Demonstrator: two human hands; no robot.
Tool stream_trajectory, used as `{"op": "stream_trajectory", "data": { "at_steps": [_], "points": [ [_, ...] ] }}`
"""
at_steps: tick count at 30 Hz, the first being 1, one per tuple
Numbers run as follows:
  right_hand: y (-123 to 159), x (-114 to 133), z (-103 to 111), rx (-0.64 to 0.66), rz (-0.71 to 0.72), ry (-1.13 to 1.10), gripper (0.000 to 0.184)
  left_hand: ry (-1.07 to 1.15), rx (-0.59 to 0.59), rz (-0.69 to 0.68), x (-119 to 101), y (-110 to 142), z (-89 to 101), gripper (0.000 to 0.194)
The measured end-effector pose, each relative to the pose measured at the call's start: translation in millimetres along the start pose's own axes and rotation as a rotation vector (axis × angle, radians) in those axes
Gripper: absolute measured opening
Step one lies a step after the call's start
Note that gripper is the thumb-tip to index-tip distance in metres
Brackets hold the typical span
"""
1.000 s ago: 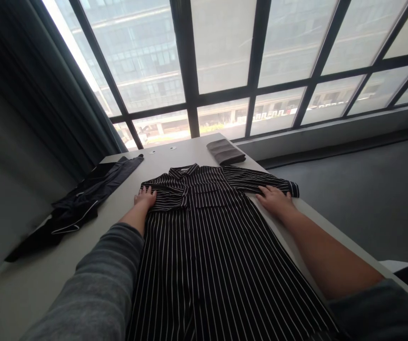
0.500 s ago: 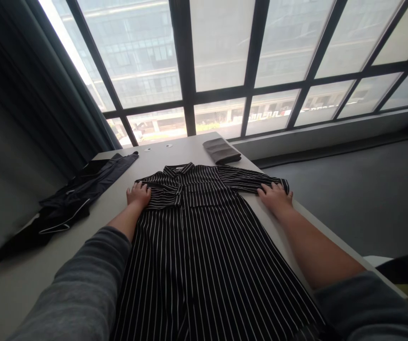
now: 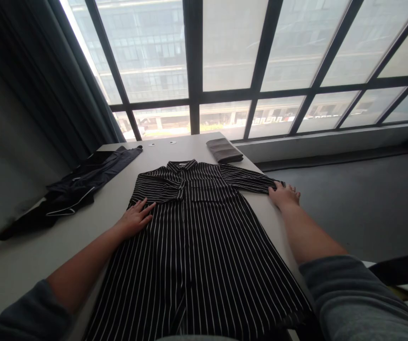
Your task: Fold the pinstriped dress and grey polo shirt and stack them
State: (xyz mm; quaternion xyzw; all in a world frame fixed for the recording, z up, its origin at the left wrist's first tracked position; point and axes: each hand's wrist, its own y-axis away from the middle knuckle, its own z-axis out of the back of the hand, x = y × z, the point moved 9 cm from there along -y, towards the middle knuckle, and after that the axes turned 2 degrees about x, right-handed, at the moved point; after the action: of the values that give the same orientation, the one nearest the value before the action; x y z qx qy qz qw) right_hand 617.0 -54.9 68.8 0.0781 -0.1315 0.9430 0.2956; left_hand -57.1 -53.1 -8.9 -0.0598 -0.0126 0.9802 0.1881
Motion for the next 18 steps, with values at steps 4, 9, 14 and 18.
{"op": "stream_trajectory", "data": {
  "at_steps": [4, 9, 14, 18],
  "points": [
    [-16, -5, -5, 0.079, -0.034, -0.006, 0.066, 0.061, -0.109, 0.0, 31, 44, -4.9, 0.059],
    [-23, -1, 1, 0.06, 0.017, -0.031, 0.061, 0.136, -0.195, 0.084, 63, 65, -2.4, 0.064],
    [-17, -2, 12, -0.002, 0.025, -0.062, 0.056, 0.159, -0.178, 0.101, 67, 60, 5.6, 0.066],
    [-18, -11, 16, -0.031, -0.099, -0.13, 0.061, 0.171, -0.205, 0.096, 63, 60, 9.8, 0.063]
  ]
}}
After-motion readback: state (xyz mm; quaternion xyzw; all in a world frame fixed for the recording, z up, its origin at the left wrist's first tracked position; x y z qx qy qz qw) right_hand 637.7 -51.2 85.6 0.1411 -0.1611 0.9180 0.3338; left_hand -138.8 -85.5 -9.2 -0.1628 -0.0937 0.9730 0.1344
